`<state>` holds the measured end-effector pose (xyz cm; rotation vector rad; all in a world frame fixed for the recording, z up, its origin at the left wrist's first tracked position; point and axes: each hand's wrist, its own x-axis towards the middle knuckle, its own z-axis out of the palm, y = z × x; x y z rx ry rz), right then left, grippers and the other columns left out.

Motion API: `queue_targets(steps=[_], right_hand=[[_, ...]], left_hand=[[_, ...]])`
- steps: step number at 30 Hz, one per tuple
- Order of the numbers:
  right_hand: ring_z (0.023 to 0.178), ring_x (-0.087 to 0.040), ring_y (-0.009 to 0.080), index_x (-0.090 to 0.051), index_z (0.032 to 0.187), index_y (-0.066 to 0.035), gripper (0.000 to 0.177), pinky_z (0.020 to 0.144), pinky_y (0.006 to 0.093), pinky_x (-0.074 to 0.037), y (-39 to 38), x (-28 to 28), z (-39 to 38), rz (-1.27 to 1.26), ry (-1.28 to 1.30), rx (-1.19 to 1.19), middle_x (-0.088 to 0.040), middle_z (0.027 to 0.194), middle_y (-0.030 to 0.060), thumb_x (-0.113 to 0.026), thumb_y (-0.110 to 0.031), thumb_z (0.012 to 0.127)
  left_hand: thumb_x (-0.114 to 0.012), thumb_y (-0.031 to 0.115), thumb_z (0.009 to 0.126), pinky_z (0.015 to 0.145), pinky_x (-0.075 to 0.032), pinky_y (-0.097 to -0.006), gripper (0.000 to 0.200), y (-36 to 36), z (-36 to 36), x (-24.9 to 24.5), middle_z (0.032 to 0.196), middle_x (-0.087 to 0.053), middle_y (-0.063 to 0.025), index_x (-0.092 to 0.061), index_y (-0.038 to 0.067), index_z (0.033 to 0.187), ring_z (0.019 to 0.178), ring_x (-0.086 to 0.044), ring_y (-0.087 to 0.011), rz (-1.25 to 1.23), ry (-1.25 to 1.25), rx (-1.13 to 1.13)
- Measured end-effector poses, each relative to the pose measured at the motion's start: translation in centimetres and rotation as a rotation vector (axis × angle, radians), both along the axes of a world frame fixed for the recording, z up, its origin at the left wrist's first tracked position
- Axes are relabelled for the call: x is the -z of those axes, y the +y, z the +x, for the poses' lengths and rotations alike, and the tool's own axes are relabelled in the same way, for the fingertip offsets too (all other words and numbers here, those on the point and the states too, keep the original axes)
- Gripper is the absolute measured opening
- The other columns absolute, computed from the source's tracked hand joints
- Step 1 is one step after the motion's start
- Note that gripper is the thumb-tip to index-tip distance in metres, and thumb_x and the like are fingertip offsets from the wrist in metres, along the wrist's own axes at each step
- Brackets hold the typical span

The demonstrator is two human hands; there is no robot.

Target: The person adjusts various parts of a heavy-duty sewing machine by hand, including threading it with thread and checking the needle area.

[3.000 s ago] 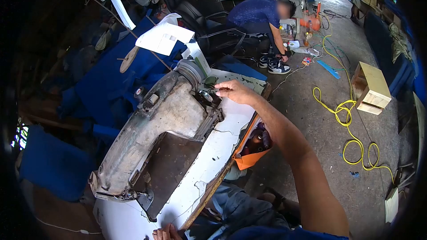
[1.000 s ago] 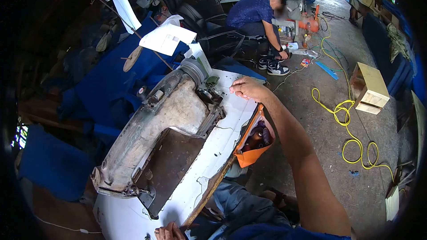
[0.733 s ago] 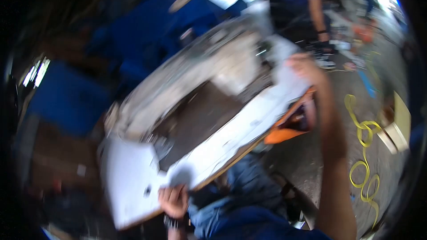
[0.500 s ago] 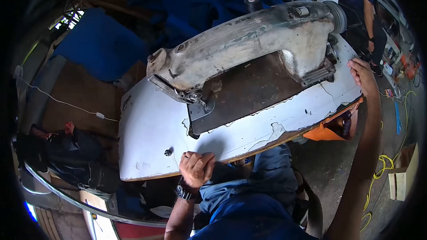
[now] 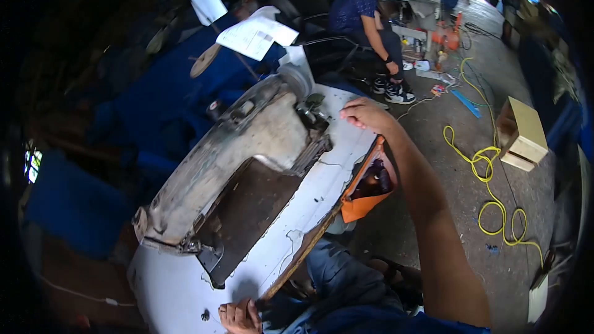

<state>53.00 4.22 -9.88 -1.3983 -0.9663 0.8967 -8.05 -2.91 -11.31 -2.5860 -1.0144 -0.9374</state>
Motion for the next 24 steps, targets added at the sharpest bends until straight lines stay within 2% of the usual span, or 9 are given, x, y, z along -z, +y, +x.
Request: queue_targets(steps=[6,16,17,19,20,21,22,23,24], right_hand=[[0.044,-0.043,0.0050,-0.067,0.091,0.002,0.016,0.038,0.0226,-0.030,0.4,0.5,0.3,0.004,0.069,-0.038,-0.055,0.062,-0.0008,-0.065,-0.014,0.096],[0.044,-0.042,0.0050,-0.069,0.087,0.001,0.016,0.039,0.0230,-0.030,0.4,0.1,-0.2,-0.031,0.021,-0.007,-0.057,0.062,-0.0003,-0.068,-0.014,0.093],[0.046,-0.044,0.0053,-0.070,0.089,-0.001,0.017,0.040,0.0233,-0.031,0.4,0.4,0.2,-0.023,-0.032,-0.001,-0.058,0.063,-0.0006,-0.069,-0.017,0.093],[0.049,-0.046,0.0060,-0.072,0.091,-0.004,0.019,0.042,0.0241,-0.035,0.4,1.1,0.8,-0.018,-0.132,-0.019,-0.059,0.065,-0.0012,-0.071,-0.023,0.091],[0.054,-0.049,0.0072,-0.074,0.094,-0.008,0.026,0.046,0.0249,-0.040,0.2,1.8,1.2,-0.008,-0.289,0.073,-0.061,0.068,-0.0024,-0.071,-0.033,0.089],[0.056,-0.051,0.0081,-0.074,0.095,-0.009,0.029,0.050,0.0246,-0.042,0.8,2.3,2.6,-0.115,-0.257,0.013,-0.062,0.070,-0.0038,-0.069,-0.038,0.089],[0.056,-0.050,0.0073,-0.074,0.093,-0.011,0.026,0.050,0.0238,-0.041,0.5,1.7,1.6,-0.054,-0.371,0.057,-0.060,0.069,-0.0047,-0.069,-0.036,0.090],[0.052,-0.045,0.0052,-0.069,0.083,-0.012,0.024,0.046,0.0227,-0.036,1.1,2.8,2.1,-0.019,-0.378,0.073,-0.053,0.064,-0.0058,-0.067,-0.034,0.092],[0.048,-0.039,0.0029,-0.060,0.074,-0.013,0.028,0.042,0.0220,-0.029,0.9,1.7,1.7,-0.012,-0.287,-0.058,-0.047,0.060,-0.0069,-0.065,-0.031,0.094]], left_hand=[[-0.074,0.015,0.089,0.072,-0.049,-0.0436,0.008,-0.4,0.3,-0.1,0.086,-0.069,-0.0105,-0.074,0.011,0.096,0.074,-0.063,-0.0301,-0.028,-0.017,-0.037],[-0.074,0.015,0.089,0.074,-0.051,-0.0442,0.010,-0.6,0.2,-0.2,0.091,-0.072,-0.0106,-0.074,0.010,0.097,0.076,-0.065,-0.0302,-0.047,0.008,-0.064],[-0.073,0.015,0.089,0.073,-0.050,-0.0441,0.009,-0.6,0.3,-0.3,0.091,-0.072,-0.0103,-0.074,0.010,0.097,0.075,-0.065,-0.0299,-0.037,0.011,-0.063],[-0.075,0.014,0.083,0.068,-0.047,-0.0440,0.010,0.2,0.3,0.3,0.081,-0.066,-0.0102,-0.074,0.009,0.091,0.070,-0.059,-0.0313,-0.028,-0.007,-0.014],[-0.076,0.014,0.080,0.065,-0.045,-0.0439,0.011,0.2,0.3,0.4,0.076,-0.063,-0.0102,-0.074,0.008,0.089,0.067,-0.056,-0.0320,-0.028,-0.009,-0.027],[-0.078,0.015,0.080,0.063,-0.043,-0.0425,0.012,0.3,0.1,0.8,0.075,-0.061,-0.0075,-0.074,0.011,0.090,0.065,-0.055,-0.0295,-0.041,-0.022,-0.013],[-0.080,0.016,0.081,0.061,-0.042,-0.0410,0.013,0.5,0.0,0.6,0.073,-0.059,-0.0048,-0.073,0.014,0.092,0.062,-0.053,-0.0270,-0.062,-0.023,-0.027],[-0.080,0.016,0.081,0.062,-0.043,-0.0397,0.014,0.3,-0.3,0.3,0.074,-0.060,-0.0048,-0.074,0.014,0.093,0.064,-0.055,-0.0267,-0.097,0.043,-0.057],[-0.081,0.016,0.079,0.063,-0.044,-0.0385,0.016,0.4,-0.2,0.0,0.075,-0.060,-0.0038,-0.074,0.014,0.093,0.066,-0.056,-0.0249,-0.078,0.001,-0.029]])
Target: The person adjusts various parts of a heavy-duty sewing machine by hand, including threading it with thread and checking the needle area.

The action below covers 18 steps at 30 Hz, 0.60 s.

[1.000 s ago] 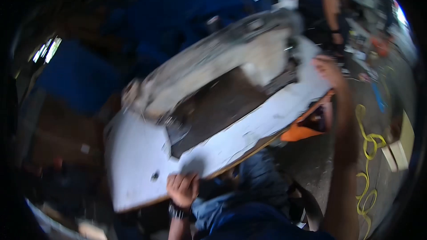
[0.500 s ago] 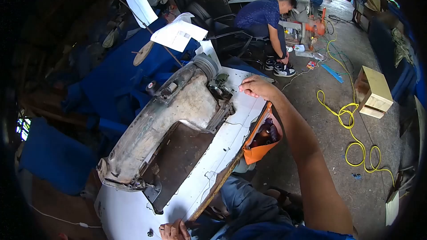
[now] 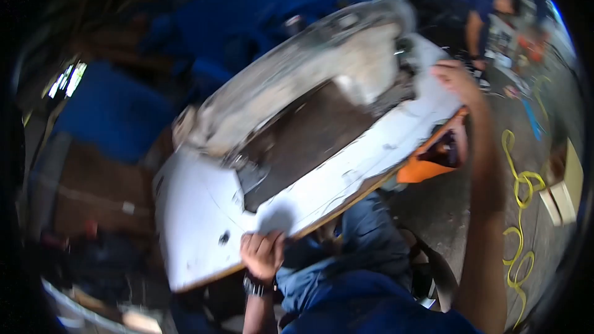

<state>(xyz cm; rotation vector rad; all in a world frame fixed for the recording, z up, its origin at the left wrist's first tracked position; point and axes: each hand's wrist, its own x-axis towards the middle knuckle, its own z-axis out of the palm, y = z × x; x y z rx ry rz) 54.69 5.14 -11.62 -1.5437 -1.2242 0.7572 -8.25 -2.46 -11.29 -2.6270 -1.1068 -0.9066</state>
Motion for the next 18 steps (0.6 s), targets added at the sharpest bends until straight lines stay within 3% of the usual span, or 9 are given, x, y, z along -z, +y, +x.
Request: queue_targets(steps=[1,3,6,10,13,16,17,18], right_hand=[[0.045,-0.035,0.0017,-0.054,0.070,-0.014,0.031,0.040,0.0214,-0.024,-0.6,-1.7,-1.7,-0.035,0.055,0.031,-0.044,0.059,-0.0076,-0.062,-0.028,0.096],[0.046,-0.036,-0.0003,-0.063,0.084,-0.009,0.022,0.039,0.0195,-0.023,-0.4,-1.0,-1.0,-0.008,0.129,0.037,-0.048,0.063,-0.0077,-0.062,-0.025,0.098],[0.046,-0.037,-0.0010,-0.066,0.091,-0.006,0.020,0.039,0.0183,-0.024,-0.2,-0.9,-0.7,-0.023,0.161,0.035,-0.050,0.066,-0.0078,-0.061,-0.024,0.100],[0.047,-0.037,-0.0008,-0.066,0.090,-0.009,0.019,0.039,0.0180,-0.024,-0.1,-0.6,-0.5,-0.032,0.154,0.041,-0.049,0.065,-0.0086,-0.062,-0.025,0.099],[0.048,-0.037,-0.0001,-0.066,0.088,-0.013,0.019,0.041,0.0189,-0.025,-0.1,-0.6,-0.2,-0.101,0.006,0.081,-0.047,0.064,-0.0091,-0.064,-0.029,0.096],[0.055,-0.045,0.0047,-0.068,0.082,-0.014,0.022,0.048,0.0233,-0.036,-0.2,0.6,0.6,0.014,-0.134,0.032,-0.053,0.066,-0.0056,-0.067,-0.033,0.091],[0.058,-0.048,0.0060,-0.071,0.085,-0.011,0.016,0.052,0.0246,-0.040,-0.8,-1.0,-0.8,-0.105,0.094,0.118,-0.055,0.067,-0.0043,-0.069,-0.026,0.091],[0.055,-0.047,0.0060,-0.071,0.087,-0.008,0.013,0.049,0.0242,-0.038,-0.5,-0.1,0.1,0.148,-0.123,0.037,-0.055,0.066,-0.0036,-0.070,-0.021,0.091]], left_hand=[[-0.083,0.016,0.078,0.065,-0.045,-0.0383,0.019,-0.1,0.2,-0.2,0.076,-0.061,-0.0029,-0.074,0.014,0.094,0.068,-0.058,-0.0233,0.022,-0.014,-0.012],[-0.081,0.014,0.079,0.064,-0.043,-0.0376,0.015,-0.1,0.2,0.2,0.075,-0.056,-0.0006,-0.074,0.015,0.093,0.066,-0.054,-0.0216,0.010,-0.046,-0.032],[-0.082,0.015,0.079,0.064,-0.043,-0.0367,0.017,0.0,0.3,0.4,0.076,-0.057,0.0008,-0.074,0.016,0.094,0.067,-0.054,-0.0194,0.017,-0.048,-0.036],[-0.082,0.014,0.078,0.065,-0.044,-0.0374,0.018,-0.1,0.1,0.7,0.076,-0.058,-0.0004,-0.074,0.015,0.094,0.068,-0.055,-0.0214,0.003,-0.052,-0.034],[-0.081,0.012,0.077,0.066,-0.045,-0.0391,0.018,0.0,0.1,0.0,0.076,-0.060,-0.0032,-0.074,0.013,0.094,0.068,-0.056,-0.0254,-0.026,-0.043,-0.006],[-0.075,0.015,0.081,0.067,-0.045,-0.0426,0.010,-0.2,0.0,0.3,0.077,-0.062,-0.0081,-0.075,0.011,0.089,0.069,-0.056,-0.0303,-0.035,-0.017,-0.019],[-0.074,0.015,0.082,0.066,-0.045,-0.0424,0.009,0.0,0.2,0.1,0.077,-0.062,-0.0087,-0.074,0.010,0.089,0.068,-0.056,-0.0306,0.013,0.013,-0.005],[-0.072,0.015,0.082,0.066,-0.044,-0.0431,0.009,0.0,0.9,0.0,0.079,-0.063,-0.0098,-0.074,0.009,0.089,0.069,-0.056,-0.0309,0.069,-0.017,-0.003]])
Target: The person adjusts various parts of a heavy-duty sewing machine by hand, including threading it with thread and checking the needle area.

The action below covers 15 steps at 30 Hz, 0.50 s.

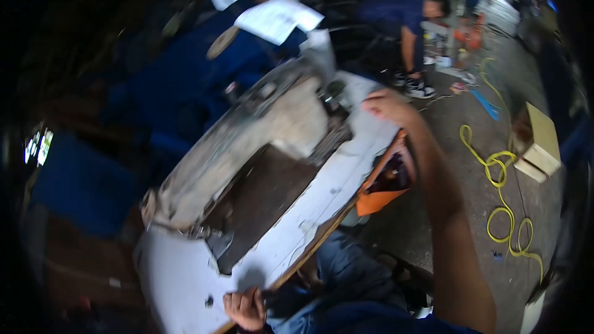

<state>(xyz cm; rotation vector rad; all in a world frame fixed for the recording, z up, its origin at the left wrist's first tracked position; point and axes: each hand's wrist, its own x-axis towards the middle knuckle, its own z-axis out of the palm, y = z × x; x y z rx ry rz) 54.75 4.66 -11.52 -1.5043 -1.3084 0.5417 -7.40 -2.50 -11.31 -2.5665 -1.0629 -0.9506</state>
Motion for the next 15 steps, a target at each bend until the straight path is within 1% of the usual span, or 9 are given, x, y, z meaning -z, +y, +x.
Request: queue_targets(steps=[1,2,4,5,8,12,15], right_hand=[[0.051,-0.045,0.0059,-0.071,0.089,-0.005,0.011,0.045,0.0238,-0.036,0.3,0.9,0.8,0.254,-0.230,-0.043,-0.056,0.065,-0.0028,-0.070,-0.016,0.092],[0.049,-0.044,0.0058,-0.071,0.090,-0.004,0.010,0.043,0.0235,-0.034,-0.4,-0.5,-0.8,-0.090,0.386,-0.069,-0.056,0.064,-0.0023,-0.070,-0.014,0.092],[0.046,-0.044,0.0049,-0.071,0.093,-0.001,0.012,0.040,0.0223,-0.031,-0.1,-1.2,-1.5,-0.148,0.412,-0.010,-0.058,0.065,-0.0002,-0.071,-0.013,0.093],[0.045,-0.044,0.0045,-0.071,0.094,0.001,0.014,0.039,0.0218,-0.030,0.0,-1.1,-1.4,-0.177,0.428,0.008,-0.059,0.066,0.0009,-0.071,-0.013,0.093],[0.047,-0.043,0.0041,-0.071,0.092,0.001,0.018,0.040,0.0228,-0.030,-0.1,-0.7,-1.6,-0.128,0.393,-0.008,-0.057,0.062,-0.0015,-0.069,-0.017,0.095],[0.047,-0.042,0.0041,-0.071,0.092,0.001,0.019,0.040,0.0228,-0.030,0.0,-0.6,-1.5,-0.132,0.379,-0.009,-0.056,0.061,-0.0019,-0.068,-0.017,0.095],[0.047,-0.043,0.0042,-0.071,0.092,0.001,0.019,0.040,0.0229,-0.030,-0.1,-0.6,-1.6,-0.120,0.384,-0.012,-0.056,0.060,-0.0020,-0.069,-0.017,0.095]], left_hand=[[-0.073,0.015,0.089,0.070,-0.049,-0.0434,0.008,-0.2,-0.7,0.5,0.092,-0.073,-0.0093,-0.074,0.009,0.095,0.073,-0.064,-0.0290,0.016,0.040,0.018],[-0.075,0.014,0.089,0.069,-0.048,-0.0431,0.009,-0.1,-1.0,1.1,0.092,-0.073,-0.0087,-0.073,0.009,0.095,0.072,-0.064,-0.0285,0.037,0.050,0.022],[-0.077,0.013,0.087,0.068,-0.048,-0.0438,0.011,-0.4,-1.0,0.9,0.090,-0.072,-0.0084,-0.072,0.010,0.096,0.072,-0.063,-0.0283,0.036,0.031,0.030],[-0.078,0.013,0.086,0.068,-0.048,-0.0439,0.013,-0.5,-0.3,0.1,0.085,-0.070,-0.0083,-0.071,0.010,0.096,0.070,-0.062,-0.0284,0.049,0.013,0.020],[-0.079,0.014,0.085,0.068,-0.049,-0.0434,0.014,-0.7,0.3,-0.4,0.081,-0.067,-0.0085,-0.071,0.010,0.096,0.070,-0.062,-0.0288,0.061,-0.003,0.018],[-0.078,0.014,0.085,0.066,-0.048,-0.0425,0.011,-0.8,0.4,-0.7,0.081,-0.067,-0.0093,-0.072,0.010,0.094,0.068,-0.060,-0.0290,0.019,0.009,0.007],[-0.077,0.014,0.086,0.065,-0.048,-0.0422,0.010,-0.7,0.5,-0.4,0.080,-0.066,-0.0090,-0.072,0.010,0.094,0.068,-0.060,-0.0286,0.024,-0.025,0.017]])
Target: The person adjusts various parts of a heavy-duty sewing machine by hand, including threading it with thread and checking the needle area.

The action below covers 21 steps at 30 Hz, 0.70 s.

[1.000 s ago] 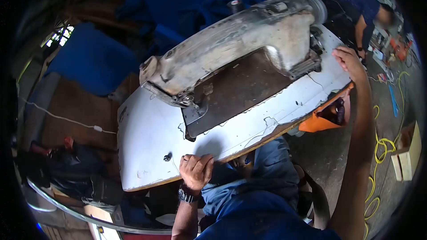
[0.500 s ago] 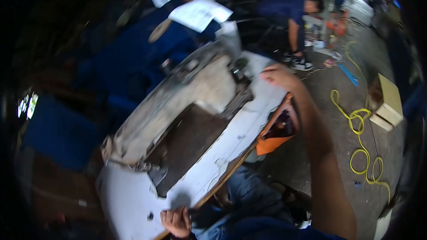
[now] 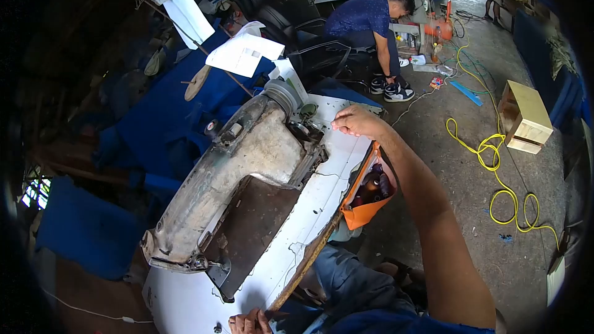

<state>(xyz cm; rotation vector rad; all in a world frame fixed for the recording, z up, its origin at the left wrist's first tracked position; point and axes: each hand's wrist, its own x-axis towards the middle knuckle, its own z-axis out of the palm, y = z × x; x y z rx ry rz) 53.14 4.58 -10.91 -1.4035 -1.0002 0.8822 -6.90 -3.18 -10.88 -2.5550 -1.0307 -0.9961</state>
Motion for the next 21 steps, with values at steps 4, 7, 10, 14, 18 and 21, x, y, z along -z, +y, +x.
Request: queue_targets(steps=[4,7,10,14,18,21], right_hand=[[0.045,-0.043,0.0043,-0.070,0.093,0.003,0.017,0.038,0.0224,-0.030,0.0,0.0,0.0,0.008,0.022,0.008,-0.057,0.062,0.0002,-0.069,-0.014,0.095],[0.045,-0.043,0.0040,-0.070,0.092,0.002,0.017,0.039,0.0224,-0.030,0.1,0.1,0.0,0.014,0.030,0.007,-0.056,0.061,-0.0008,-0.069,-0.015,0.094],[0.045,-0.042,0.0038,-0.070,0.090,0.000,0.018,0.039,0.0226,-0.030,0.1,0.1,-0.2,0.014,0.031,0.014,-0.056,0.060,-0.0017,-0.070,-0.017,0.094],[0.045,-0.042,0.0039,-0.070,0.089,0.000,0.017,0.039,0.0226,-0.029,0.0,0.0,0.0,-0.001,0.014,0.010,-0.056,0.060,-0.0015,-0.070,-0.016,0.094],[0.045,-0.041,0.0041,-0.069,0.087,0.000,0.017,0.039,0.0233,-0.029,0.0,-0.5,-0.4,0.015,-0.009,0.015,-0.055,0.061,-0.0018,-0.069,-0.016,0.094],[0.044,-0.041,0.0044,-0.069,0.086,-0.001,0.018,0.039,0.0235,-0.030,-0.1,-0.7,-0.6,-0.012,0.019,0.031,-0.055,0.061,-0.0020,-0.068,-0.017,0.094]], left_hand=[[-0.076,0.016,0.086,0.064,-0.047,-0.0416,0.012,0.0,-0.9,0.9,0.082,-0.067,-0.0086,-0.073,0.010,0.095,0.068,-0.060,-0.0274,-0.014,0.062,-0.033],[-0.076,0.017,0.086,0.064,-0.047,-0.0415,0.012,0.2,-0.9,1.0,0.083,-0.068,-0.0079,-0.072,0.010,0.095,0.068,-0.060,-0.0266,0.004,0.077,-0.032],[-0.075,0.018,0.087,0.065,-0.047,-0.0415,0.010,0.3,-1.2,1.2,0.083,-0.068,-0.0062,-0.072,0.012,0.095,0.069,-0.060,-0.0261,0.014,0.074,-0.024],[-0.075,0.019,0.088,0.067,-0.048,-0.0412,0.009,0.2,-1.4,1.5,0.086,-0.069,-0.0041,-0.072,0.013,0.095,0.072,-0.061,-0.0259,-0.026,0.103,-0.044],[-0.074,0.019,0.087,0.072,-0.049,-0.0428,0.017,0.3,-2.0,2.3,0.091,-0.070,-0.0036,-0.074,0.014,0.103,0.079,-0.063,-0.0254,-0.011,0.123,-0.060],[-0.074,0.019,0.086,0.074,-0.049,-0.0441,0.022,0.1,-2.1,2.2,0.091,-0.069,-0.0042,-0.074,0.014,0.107,0.081,-0.062,-0.0266,-0.012,0.117,-0.047]])
